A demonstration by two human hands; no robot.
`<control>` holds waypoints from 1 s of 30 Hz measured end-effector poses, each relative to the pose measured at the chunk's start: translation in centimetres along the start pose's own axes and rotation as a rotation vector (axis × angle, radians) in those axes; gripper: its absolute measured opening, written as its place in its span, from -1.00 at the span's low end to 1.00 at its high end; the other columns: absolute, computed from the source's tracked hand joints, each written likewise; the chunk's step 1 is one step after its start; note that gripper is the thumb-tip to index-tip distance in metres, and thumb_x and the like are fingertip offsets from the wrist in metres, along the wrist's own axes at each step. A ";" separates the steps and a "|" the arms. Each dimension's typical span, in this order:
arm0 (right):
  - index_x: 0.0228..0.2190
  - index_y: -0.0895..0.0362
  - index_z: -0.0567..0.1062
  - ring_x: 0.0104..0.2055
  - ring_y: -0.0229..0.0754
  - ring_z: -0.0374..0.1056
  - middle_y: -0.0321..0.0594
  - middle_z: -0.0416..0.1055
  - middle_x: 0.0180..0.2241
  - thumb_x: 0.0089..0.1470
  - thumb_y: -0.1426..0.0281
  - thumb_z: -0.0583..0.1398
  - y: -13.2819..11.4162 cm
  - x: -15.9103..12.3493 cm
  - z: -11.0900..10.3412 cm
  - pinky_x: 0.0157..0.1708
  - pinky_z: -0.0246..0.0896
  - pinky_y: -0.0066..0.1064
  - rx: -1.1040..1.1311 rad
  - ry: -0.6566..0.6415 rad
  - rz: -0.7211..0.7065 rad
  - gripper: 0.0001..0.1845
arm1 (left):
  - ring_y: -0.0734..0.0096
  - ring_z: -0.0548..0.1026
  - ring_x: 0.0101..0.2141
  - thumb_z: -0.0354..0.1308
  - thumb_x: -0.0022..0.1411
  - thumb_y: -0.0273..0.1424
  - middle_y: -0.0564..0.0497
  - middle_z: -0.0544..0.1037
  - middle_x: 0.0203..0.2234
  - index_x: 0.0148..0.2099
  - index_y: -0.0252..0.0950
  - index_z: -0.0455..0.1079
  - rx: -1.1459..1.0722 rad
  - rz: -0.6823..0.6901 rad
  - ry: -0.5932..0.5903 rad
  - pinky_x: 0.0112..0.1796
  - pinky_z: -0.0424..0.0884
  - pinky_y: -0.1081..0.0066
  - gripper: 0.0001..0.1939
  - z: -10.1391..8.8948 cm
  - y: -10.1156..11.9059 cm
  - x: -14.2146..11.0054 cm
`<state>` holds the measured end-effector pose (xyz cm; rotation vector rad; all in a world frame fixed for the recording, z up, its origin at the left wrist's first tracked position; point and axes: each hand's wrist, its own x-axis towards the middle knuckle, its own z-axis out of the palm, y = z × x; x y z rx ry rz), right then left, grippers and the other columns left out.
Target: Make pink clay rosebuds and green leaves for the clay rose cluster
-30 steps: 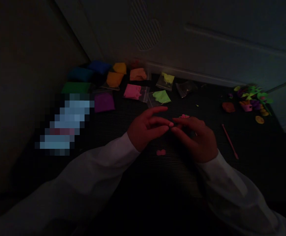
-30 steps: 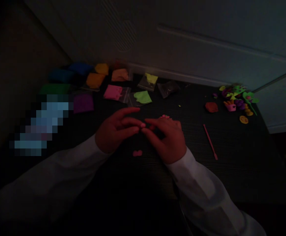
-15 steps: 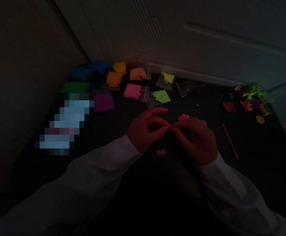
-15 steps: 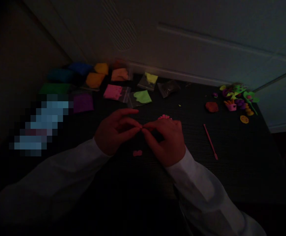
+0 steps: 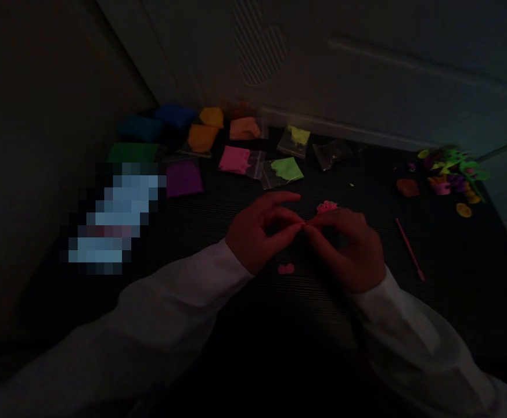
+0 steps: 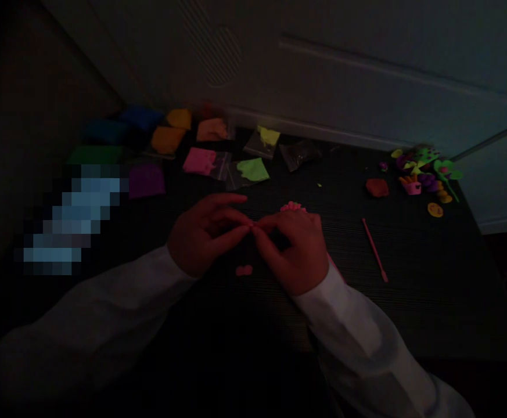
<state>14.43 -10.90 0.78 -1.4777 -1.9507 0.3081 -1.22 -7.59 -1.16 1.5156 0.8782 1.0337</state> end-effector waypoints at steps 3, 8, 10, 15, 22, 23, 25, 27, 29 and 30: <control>-0.47 0.09 0.42 -0.37 -0.27 0.28 -0.32 0.41 -0.43 -0.07 0.35 0.15 0.0 0.0 0.0 -0.28 0.05 -0.32 -0.012 -0.004 0.009 -0.92 | 0.50 0.48 -0.37 0.14 -0.02 -0.50 0.04 0.50 -0.44 -0.06 -0.32 0.19 -0.001 -0.005 -0.005 -0.30 0.39 0.49 -0.58 0.0 0.0 0.0; -0.47 0.09 0.41 -0.40 -0.29 0.27 -0.33 0.40 -0.45 -0.06 0.37 0.15 0.1 0.0 0.1 -0.30 0.04 -0.33 -0.026 -0.002 -0.005 -0.94 | 0.49 0.47 -0.38 0.14 -0.03 -0.50 0.03 0.49 -0.43 -0.05 -0.31 0.18 -0.008 -0.024 -0.015 -0.29 0.39 0.48 -0.56 0.0 -0.1 0.0; -0.48 0.09 0.41 -0.40 -0.28 0.27 -0.33 0.40 -0.45 -0.07 0.37 0.15 0.1 0.0 0.1 -0.30 0.04 -0.34 -0.026 -0.005 -0.006 -0.94 | 0.50 0.47 -0.39 0.14 -0.03 -0.51 0.03 0.49 -0.43 -0.05 -0.31 0.18 -0.030 -0.024 -0.016 -0.29 0.39 0.48 -0.56 0.1 -0.1 0.0; -0.48 0.10 0.40 -0.40 -0.28 0.27 -0.34 0.40 -0.46 -0.07 0.37 0.15 0.0 0.0 0.0 -0.30 0.04 -0.34 -0.014 -0.007 0.006 -0.94 | 0.51 0.46 -0.41 0.15 -0.03 -0.51 0.05 0.48 -0.45 -0.05 -0.30 0.19 -0.018 -0.021 -0.001 -0.32 0.38 0.48 -0.56 0.0 -0.1 0.1; -0.46 0.10 0.41 -0.37 -0.27 0.27 -0.33 0.40 -0.44 -0.08 0.37 0.15 -0.1 0.0 -0.2 -0.29 0.05 -0.33 0.000 -0.005 0.016 -0.92 | 0.51 0.45 -0.42 0.16 -0.03 -0.47 0.06 0.48 -0.46 -0.05 -0.29 0.18 -0.009 -0.038 0.011 -0.35 0.36 0.49 -0.56 -0.2 0.0 0.1; -0.46 0.10 0.41 -0.37 -0.27 0.27 -0.32 0.40 -0.44 -0.08 0.37 0.15 -0.1 0.0 -0.2 -0.29 0.04 -0.33 0.000 -0.010 0.018 -0.92 | 0.52 0.44 -0.43 0.16 -0.03 -0.47 0.06 0.48 -0.46 -0.05 -0.29 0.18 -0.010 -0.038 0.011 -0.35 0.36 0.49 -0.56 -0.2 0.0 0.1; -0.45 0.10 0.41 -0.36 -0.26 0.27 -0.32 0.40 -0.44 -0.08 0.37 0.15 -0.2 0.0 -0.2 -0.29 0.04 -0.33 -0.002 -0.016 0.022 -0.93 | 0.53 0.44 -0.44 0.16 -0.03 -0.46 0.07 0.47 -0.47 -0.06 -0.29 0.19 -0.014 -0.030 0.015 -0.36 0.36 0.50 -0.56 -0.1 0.0 0.1; -0.45 0.10 0.41 -0.36 -0.25 0.27 -0.32 0.40 -0.44 -0.07 0.37 0.14 -0.2 0.0 -0.2 -0.29 0.04 -0.32 -0.003 -0.027 0.022 -0.93 | 0.54 0.43 -0.45 0.17 -0.04 -0.47 0.08 0.47 -0.48 -0.07 -0.29 0.19 -0.020 -0.025 0.019 -0.37 0.35 0.51 -0.56 -0.1 0.0 0.2; -0.45 0.09 0.41 -0.36 -0.25 0.27 -0.31 0.40 -0.44 -0.07 0.37 0.14 -0.2 0.0 -0.2 -0.29 0.04 -0.32 -0.004 -0.030 0.017 -0.93 | 0.55 0.43 -0.45 0.16 -0.04 -0.47 0.08 0.47 -0.48 -0.07 -0.29 0.19 -0.020 -0.031 0.017 -0.37 0.35 0.51 -0.57 -0.1 0.0 0.2; -0.46 0.09 0.41 -0.36 -0.25 0.27 -0.31 0.41 -0.44 -0.07 0.37 0.14 -0.2 0.0 -0.2 -0.29 0.04 -0.32 -0.003 -0.032 0.013 -0.93 | 0.55 0.43 -0.46 0.16 -0.04 -0.47 0.08 0.47 -0.48 -0.08 -0.29 0.19 -0.019 -0.035 0.014 -0.37 0.35 0.51 -0.58 -0.2 0.0 0.2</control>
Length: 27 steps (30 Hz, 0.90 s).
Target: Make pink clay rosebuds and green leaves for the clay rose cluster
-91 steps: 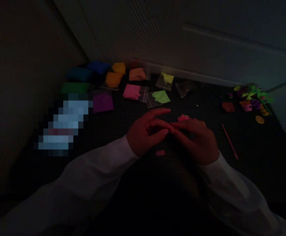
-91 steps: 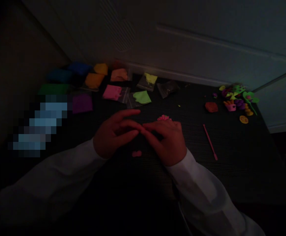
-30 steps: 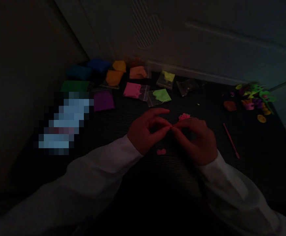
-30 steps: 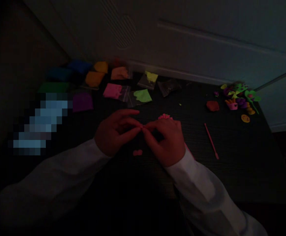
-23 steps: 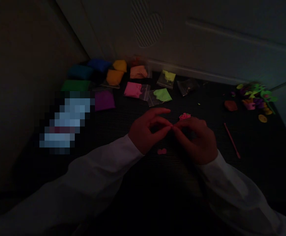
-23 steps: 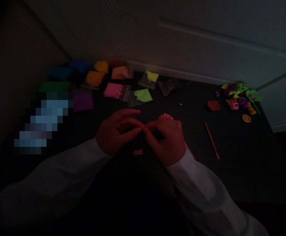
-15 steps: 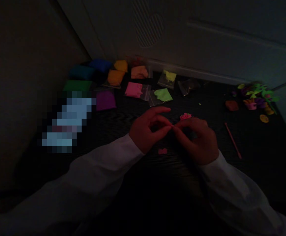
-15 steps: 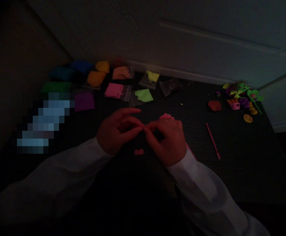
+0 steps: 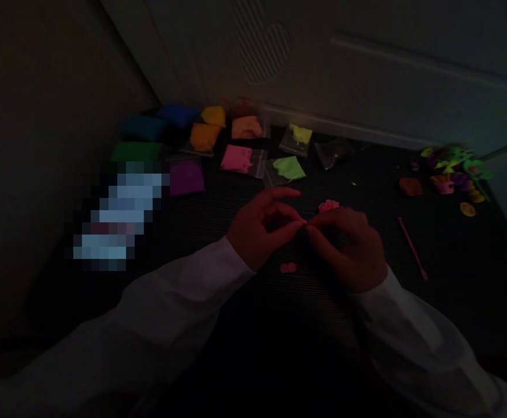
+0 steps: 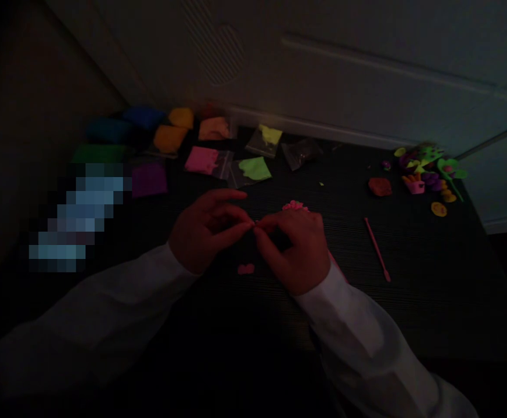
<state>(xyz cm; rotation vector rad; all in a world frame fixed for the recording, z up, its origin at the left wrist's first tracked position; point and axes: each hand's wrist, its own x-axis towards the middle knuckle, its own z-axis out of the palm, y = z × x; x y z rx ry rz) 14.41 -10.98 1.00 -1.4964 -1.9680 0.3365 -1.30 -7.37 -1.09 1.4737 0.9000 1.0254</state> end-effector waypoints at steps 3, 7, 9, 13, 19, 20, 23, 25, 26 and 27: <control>-0.46 0.09 0.42 -0.37 -0.26 0.27 -0.31 0.41 -0.44 -0.07 0.36 0.14 0.1 0.0 0.1 -0.29 0.03 -0.32 -0.005 0.002 -0.008 -0.92 | 0.53 0.43 -0.45 0.16 -0.04 -0.48 0.07 0.47 -0.48 -0.08 -0.29 0.19 -0.001 -0.008 -0.005 -0.38 0.35 0.50 -0.58 0.0 0.1 0.0; -0.47 0.10 0.41 -0.37 -0.26 0.28 -0.32 0.40 -0.46 -0.07 0.38 0.13 0.1 0.0 0.2 -0.28 0.03 -0.33 0.002 -0.004 -0.009 -0.93 | 0.54 0.44 -0.44 0.15 -0.03 -0.49 0.07 0.47 -0.48 -0.08 -0.29 0.19 -0.024 -0.022 -0.006 -0.36 0.36 0.50 -0.58 0.1 0.1 -0.1; -0.47 0.10 0.41 -0.36 -0.26 0.28 -0.32 0.40 -0.45 -0.07 0.39 0.14 0.1 0.1 0.2 -0.27 0.04 -0.33 0.020 -0.013 0.000 -0.94 | 0.54 0.44 -0.43 0.14 -0.02 -0.48 0.05 0.46 -0.45 -0.08 -0.30 0.19 -0.034 -0.032 0.007 -0.36 0.37 0.51 -0.59 0.1 0.1 0.0; -0.46 0.12 0.39 -0.34 -0.27 0.26 -0.30 0.37 -0.43 -0.05 0.38 0.13 -0.2 -0.1 -0.2 -0.28 0.08 -0.36 0.098 -0.061 0.061 -0.93 | 0.49 0.43 -0.34 0.10 0.02 -0.45 0.01 0.45 -0.35 -0.09 -0.31 0.22 0.087 -0.030 0.071 -0.34 0.37 0.49 -0.65 -0.6 0.7 -0.2; -0.44 0.11 0.37 -0.27 -0.25 0.23 -0.26 0.33 -0.38 -0.02 0.42 0.10 -1.4 -2.1 -1.4 -0.26 0.12 -0.37 0.158 -0.345 0.172 -0.95 | 0.42 0.38 -0.28 0.05 0.05 -0.49 0.02 0.45 -0.36 -0.25 -0.29 0.37 0.678 0.117 -0.019 -0.23 0.31 0.37 -0.83 -1.8 2.7 -4.4; -0.43 0.11 0.37 -0.25 -0.23 0.22 -0.25 0.32 -0.36 -0.02 0.42 0.10 -1.4 -2.5 -1.5 -0.25 0.12 -0.36 0.144 -0.379 0.198 -0.95 | 0.41 0.37 -0.27 0.05 0.05 -0.50 0.01 0.44 -0.37 -0.27 -0.30 0.38 0.733 0.150 -0.026 -0.22 0.31 0.36 -0.84 -1.8 2.7 -5.3; -0.42 0.09 0.38 -0.22 -0.20 0.20 -0.24 0.29 -0.33 -0.03 0.41 0.11 -1.4 -3.4 -1.2 -0.22 0.11 -0.30 0.078 -0.421 0.270 -0.93 | 0.38 0.35 -0.28 0.05 0.05 -0.52 0.00 0.44 -0.37 -0.26 -0.31 0.39 0.815 0.169 -0.069 -0.24 0.33 0.34 -0.82 -1.3 1.9 -7.7; -0.43 0.07 0.40 -0.22 -0.18 0.19 -0.24 0.27 -0.32 -0.04 0.39 0.11 -1.3 -3.7 -0.9 -0.22 0.09 -0.27 0.023 -0.430 0.291 -0.93 | 0.36 0.35 -0.28 0.06 0.05 -0.52 0.00 0.45 -0.38 -0.24 -0.31 0.39 0.834 0.170 -0.082 -0.24 0.34 0.30 -0.81 -0.9 1.2 -8.6; -0.43 0.06 0.41 -0.22 -0.17 0.18 -0.24 0.26 -0.32 -0.04 0.38 0.11 -1.2 -3.7 -0.7 -0.22 0.09 -0.26 -0.003 -0.436 0.294 -0.92 | 0.35 0.35 -0.28 0.06 0.04 -0.52 -0.01 0.45 -0.38 -0.24 -0.31 0.39 0.839 0.173 -0.085 -0.24 0.34 0.29 -0.81 -0.7 0.9 -8.9; -0.43 0.05 0.41 -0.22 -0.16 0.18 -0.24 0.26 -0.32 -0.04 0.37 0.12 -1.2 -3.6 -0.6 -0.23 0.09 -0.25 -0.027 -0.444 0.297 -0.92 | 0.34 0.35 -0.28 0.06 0.04 -0.51 -0.01 0.45 -0.38 -0.23 -0.31 0.39 0.843 0.173 -0.089 -0.24 0.35 0.28 -0.80 -0.6 0.6 -9.1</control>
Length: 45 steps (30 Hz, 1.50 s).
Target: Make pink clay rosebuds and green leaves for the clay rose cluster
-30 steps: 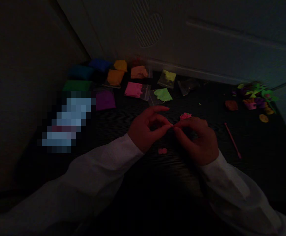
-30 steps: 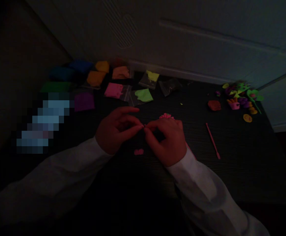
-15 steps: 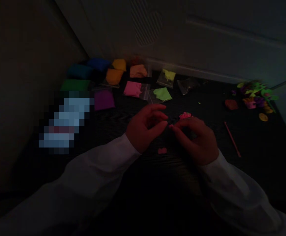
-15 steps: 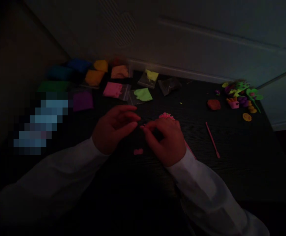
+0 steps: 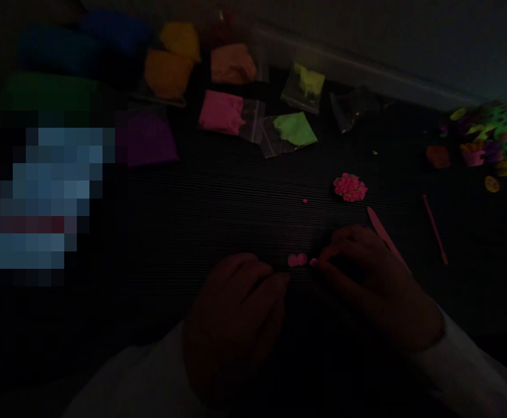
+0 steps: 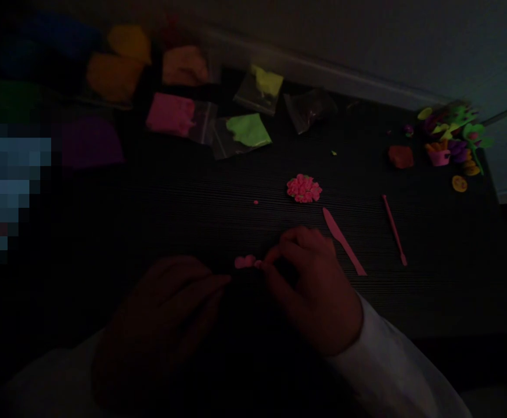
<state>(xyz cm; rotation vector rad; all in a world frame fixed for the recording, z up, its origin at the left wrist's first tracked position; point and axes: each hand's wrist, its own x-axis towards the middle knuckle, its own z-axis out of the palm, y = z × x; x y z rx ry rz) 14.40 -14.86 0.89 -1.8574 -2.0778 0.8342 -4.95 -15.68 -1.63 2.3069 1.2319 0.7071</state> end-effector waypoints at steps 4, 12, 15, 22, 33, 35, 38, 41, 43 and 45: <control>-0.45 0.05 0.41 -0.24 -0.16 0.18 -0.24 0.24 -0.33 -0.06 0.37 0.12 -0.1 0.4 0.1 -0.25 0.09 -0.24 -0.040 -0.036 0.026 -0.93 | 0.33 0.33 -0.28 0.07 0.03 -0.50 -0.02 0.44 -0.38 -0.22 -0.33 0.39 0.016 0.015 -0.029 -0.26 0.35 0.28 -0.79 0.3 -0.2 0.0; -0.45 0.04 0.41 -0.22 -0.16 0.18 -0.24 0.24 -0.31 -0.06 0.34 0.13 -0.1 0.6 -0.2 -0.24 0.10 -0.24 -0.044 -0.061 0.048 -0.93 | 0.33 0.34 -0.33 0.07 0.04 -0.49 0.00 0.45 -0.44 -0.25 -0.31 0.40 0.006 0.013 -0.015 -0.30 0.35 0.28 -0.81 0.3 0.0 0.2; -0.43 0.02 0.41 -0.21 -0.18 0.19 -0.26 0.24 -0.29 -0.05 0.34 0.13 -0.4 0.3 -0.3 -0.23 0.11 -0.27 0.011 -0.074 0.063 -0.93 | 0.36 0.35 -0.36 0.07 0.04 -0.48 0.02 0.45 -0.46 -0.30 -0.29 0.41 -0.071 -0.053 -0.004 -0.31 0.34 0.28 -0.86 0.2 0.2 0.5; -0.43 0.01 0.39 -0.22 -0.25 0.21 -0.30 0.23 -0.29 -0.04 0.33 0.13 -1.6 -0.9 -0.4 -0.26 0.13 -0.38 0.132 -0.032 0.055 -0.95 | 0.38 0.34 -0.35 0.14 -0.01 -0.41 0.06 0.47 -0.47 -0.33 -0.22 0.42 -0.204 -0.190 0.054 -0.32 0.32 0.31 -0.88 0.3 1.2 1.5; -0.40 0.01 0.37 -0.19 -0.32 0.21 -0.35 0.24 -0.27 -0.04 0.39 0.13 -1.2 -1.9 -0.4 -0.20 0.12 -0.42 0.183 -0.026 -0.026 -0.92 | 0.40 0.37 -0.38 0.14 -0.02 -0.44 0.08 0.47 -0.49 -0.41 -0.22 0.42 -0.297 -0.193 0.002 -0.33 0.31 0.30 -0.94 0.0 1.4 2.1; -0.36 0.02 0.37 -0.17 -0.30 0.20 -0.34 0.25 -0.25 -0.05 0.39 0.14 -1.2 -1.9 -0.2 -0.19 0.12 -0.42 0.199 -0.003 -0.024 -0.88 | 0.41 0.37 -0.38 0.14 -0.02 -0.45 0.08 0.47 -0.50 -0.41 -0.23 0.42 -0.302 -0.193 0.004 -0.33 0.30 0.31 -0.94 0.0 1.4 2.1; -0.34 0.03 0.37 -0.17 -0.29 0.21 -0.32 0.26 -0.25 -0.07 0.38 0.16 -1.2 -1.8 0.1 -0.19 0.13 -0.41 0.211 0.020 -0.036 -0.84 | 0.43 0.37 -0.38 0.14 -0.03 -0.46 0.08 0.47 -0.49 -0.41 -0.24 0.41 -0.306 -0.193 0.009 -0.32 0.30 0.32 -0.94 0.1 1.5 2.1; -0.39 0.04 0.39 -0.20 -0.28 0.23 -0.32 0.29 -0.26 -0.07 0.39 0.16 -1.1 -1.7 0.5 -0.22 0.13 -0.38 0.205 0.023 -0.059 -0.89 | 0.43 0.37 -0.38 0.14 -0.02 -0.46 0.09 0.47 -0.49 -0.41 -0.23 0.41 -0.301 -0.205 -0.005 -0.33 0.30 0.33 -0.94 0.0 1.5 2.1; -0.41 0.04 0.40 -0.21 -0.28 0.24 -0.32 0.29 -0.28 -0.07 0.40 0.16 -1.1 -1.6 0.6 -0.23 0.13 -0.38 0.212 0.030 -0.063 -0.92 | 0.43 0.37 -0.37 0.13 -0.02 -0.46 0.10 0.47 -0.50 -0.42 -0.22 0.41 -0.288 -0.219 -0.019 -0.32 0.30 0.34 -0.94 0.0 1.6 2.2; -0.42 0.04 0.40 -0.22 -0.30 0.24 -0.34 0.29 -0.28 -0.07 0.40 0.16 -1.1 -1.6 0.6 -0.23 0.12 -0.38 0.216 0.031 -0.061 -0.93 | 0.43 0.37 -0.37 0.14 -0.02 -0.46 0.10 0.47 -0.50 -0.43 -0.23 0.41 -0.279 -0.222 -0.026 -0.31 0.30 0.34 -0.94 0.1 1.6 2.2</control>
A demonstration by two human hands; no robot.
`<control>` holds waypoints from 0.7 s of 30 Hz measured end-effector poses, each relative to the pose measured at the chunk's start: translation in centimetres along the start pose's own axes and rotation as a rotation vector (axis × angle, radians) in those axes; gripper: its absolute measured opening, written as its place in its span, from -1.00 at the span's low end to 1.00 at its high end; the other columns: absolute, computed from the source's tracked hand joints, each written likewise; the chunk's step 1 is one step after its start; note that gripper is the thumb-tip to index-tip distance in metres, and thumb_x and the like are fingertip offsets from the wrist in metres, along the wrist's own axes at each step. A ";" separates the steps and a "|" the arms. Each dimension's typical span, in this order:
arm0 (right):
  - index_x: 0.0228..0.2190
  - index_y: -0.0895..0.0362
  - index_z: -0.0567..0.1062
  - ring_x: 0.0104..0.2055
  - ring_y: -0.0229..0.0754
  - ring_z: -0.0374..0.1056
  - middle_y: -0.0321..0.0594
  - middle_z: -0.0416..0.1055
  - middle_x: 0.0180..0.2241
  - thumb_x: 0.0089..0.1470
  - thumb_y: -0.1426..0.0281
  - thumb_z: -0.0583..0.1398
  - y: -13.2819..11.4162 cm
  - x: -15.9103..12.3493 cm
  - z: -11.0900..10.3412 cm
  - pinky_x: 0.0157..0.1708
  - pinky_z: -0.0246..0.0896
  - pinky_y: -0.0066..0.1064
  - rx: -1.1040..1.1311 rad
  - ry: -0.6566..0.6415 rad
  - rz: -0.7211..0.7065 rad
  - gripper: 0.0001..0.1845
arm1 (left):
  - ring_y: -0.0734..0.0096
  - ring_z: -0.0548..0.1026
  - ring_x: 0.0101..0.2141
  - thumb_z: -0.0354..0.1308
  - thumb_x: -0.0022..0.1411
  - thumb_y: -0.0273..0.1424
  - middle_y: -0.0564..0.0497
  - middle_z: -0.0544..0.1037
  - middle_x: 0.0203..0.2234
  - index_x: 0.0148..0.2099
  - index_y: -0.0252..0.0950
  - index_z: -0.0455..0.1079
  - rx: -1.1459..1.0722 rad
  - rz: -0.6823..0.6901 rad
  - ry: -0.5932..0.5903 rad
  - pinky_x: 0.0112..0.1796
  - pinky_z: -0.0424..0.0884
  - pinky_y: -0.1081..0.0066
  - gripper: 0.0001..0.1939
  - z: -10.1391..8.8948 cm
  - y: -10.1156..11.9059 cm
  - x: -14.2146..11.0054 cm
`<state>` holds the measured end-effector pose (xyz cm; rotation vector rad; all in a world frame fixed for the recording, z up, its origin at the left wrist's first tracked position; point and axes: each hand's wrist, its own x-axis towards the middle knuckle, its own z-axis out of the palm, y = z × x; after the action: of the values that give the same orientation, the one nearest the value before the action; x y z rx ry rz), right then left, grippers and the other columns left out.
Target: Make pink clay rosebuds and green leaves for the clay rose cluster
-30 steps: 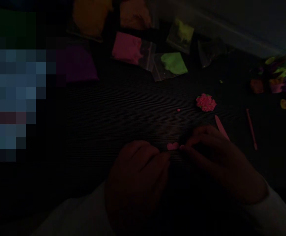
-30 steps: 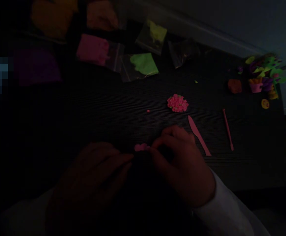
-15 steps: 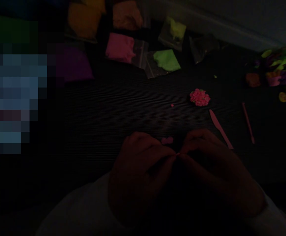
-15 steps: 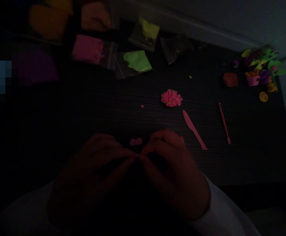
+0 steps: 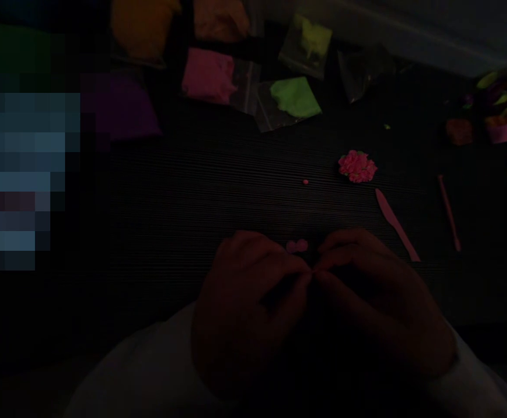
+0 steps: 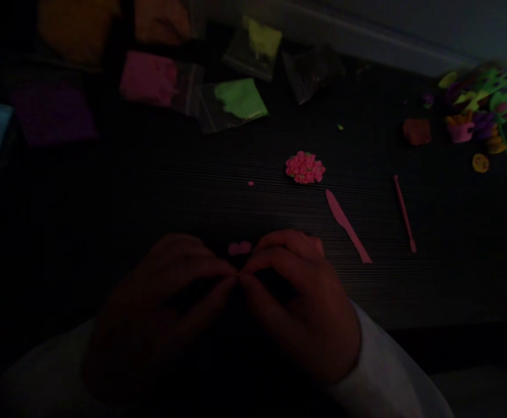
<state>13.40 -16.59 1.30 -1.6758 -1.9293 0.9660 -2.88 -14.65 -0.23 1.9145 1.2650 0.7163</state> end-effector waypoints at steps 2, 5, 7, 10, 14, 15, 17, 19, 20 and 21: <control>-0.42 0.03 0.39 -0.22 -0.31 0.24 -0.36 0.29 -0.28 -0.07 0.39 0.16 0.0 0.0 -0.1 -0.23 0.12 -0.39 -0.010 0.004 0.007 -0.93 | 0.43 0.37 -0.36 0.14 -0.03 -0.46 0.09 0.47 -0.48 -0.42 -0.23 0.41 0.000 -0.005 0.002 -0.30 0.30 0.33 -0.94 0.1 0.0 0.0; -0.41 0.02 0.39 -0.20 -0.29 0.23 -0.35 0.27 -0.25 -0.06 0.38 0.15 0.3 -0.2 -0.2 -0.23 0.13 -0.35 -0.081 0.002 0.029 -0.93 | 0.42 0.36 -0.33 0.12 -0.01 -0.47 0.08 0.48 -0.44 -0.37 -0.25 0.41 -0.004 -0.013 0.006 -0.27 0.30 0.32 -0.91 0.2 0.0 -0.1; -0.41 0.03 0.40 -0.18 -0.23 0.21 -0.31 0.27 -0.25 -0.05 0.37 0.13 0.7 -0.5 -0.2 -0.22 0.12 -0.29 -0.182 0.017 0.054 -0.92 | 0.42 0.36 -0.33 0.11 0.00 -0.48 0.06 0.48 -0.42 -0.35 -0.27 0.40 0.000 -0.005 0.018 -0.26 0.31 0.32 -0.90 0.2 0.1 -0.1; -0.41 0.06 0.42 -0.20 -0.18 0.21 -0.26 0.27 -0.29 -0.06 0.38 0.13 1.5 -0.9 -0.2 -0.22 0.13 -0.23 -0.321 0.088 0.062 -0.90 | 0.43 0.37 -0.35 0.10 0.00 -0.48 0.06 0.48 -0.44 -0.38 -0.29 0.39 0.027 0.013 0.021 -0.28 0.31 0.33 -0.92 0.3 0.1 -0.2; -0.31 0.07 0.42 -0.23 -0.20 0.24 -0.22 0.29 -0.28 -0.06 0.39 0.13 2.2 -1.4 -0.1 -0.25 0.17 -0.27 -0.378 0.141 0.041 -0.81 | 0.41 0.37 -0.37 0.09 0.01 -0.46 0.06 0.48 -0.46 -0.41 -0.28 0.39 0.074 0.028 0.017 -0.31 0.30 0.32 -0.94 0.4 0.1 -0.3; -0.28 0.08 0.42 -0.23 -0.20 0.24 -0.22 0.29 -0.27 -0.06 0.39 0.13 2.3 -1.5 -0.1 -0.25 0.18 -0.28 -0.389 0.153 0.036 -0.78 | 0.41 0.37 -0.37 0.09 0.01 -0.47 0.06 0.47 -0.46 -0.41 -0.28 0.39 0.083 0.032 0.019 -0.32 0.30 0.32 -0.94 0.4 0.1 -0.3; -0.23 0.10 0.41 -0.25 -0.21 0.25 -0.20 0.29 -0.26 -0.05 0.39 0.12 2.5 -1.7 -0.2 -0.26 0.20 -0.30 -0.409 0.182 0.021 -0.74 | 0.41 0.36 -0.37 0.09 0.00 -0.47 0.05 0.47 -0.46 -0.41 -0.29 0.39 0.094 0.040 0.023 -0.32 0.30 0.31 -0.94 0.4 0.0 -0.3; -0.19 0.14 0.39 -0.25 -0.22 0.25 -0.17 0.30 -0.27 -0.05 0.41 0.11 2.8 -1.9 -0.2 -0.26 0.20 -0.32 -0.421 0.208 0.003 -0.70 | 0.41 0.36 -0.37 0.09 0.00 -0.48 0.05 0.47 -0.45 -0.40 -0.29 0.39 0.102 0.045 0.021 -0.32 0.30 0.31 -0.93 0.5 0.0 -0.3; -0.17 0.15 0.38 -0.25 -0.21 0.25 -0.17 0.30 -0.27 -0.05 0.42 0.12 2.9 -2.1 -0.2 -0.26 0.21 -0.32 -0.429 0.217 -0.011 -0.67 | 0.41 0.36 -0.37 0.09 0.00 -0.48 0.05 0.47 -0.45 -0.40 -0.29 0.39 0.109 0.049 0.019 -0.33 0.30 0.31 -0.93 0.5 0.0 -0.3; -0.15 0.15 0.37 -0.25 -0.21 0.25 -0.16 0.30 -0.26 -0.05 0.44 0.12 3.0 -2.2 -0.2 -0.26 0.21 -0.32 -0.439 0.220 -0.031 -0.65 | 0.41 0.36 -0.37 0.09 0.00 -0.48 0.05 0.47 -0.45 -0.39 -0.29 0.39 0.119 0.058 0.019 -0.33 0.30 0.31 -0.93 0.5 0.0 -0.3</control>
<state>16.04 -18.60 -0.47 -1.8814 -2.1089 0.3371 -2.60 -15.06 -0.59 2.0526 1.2939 0.7045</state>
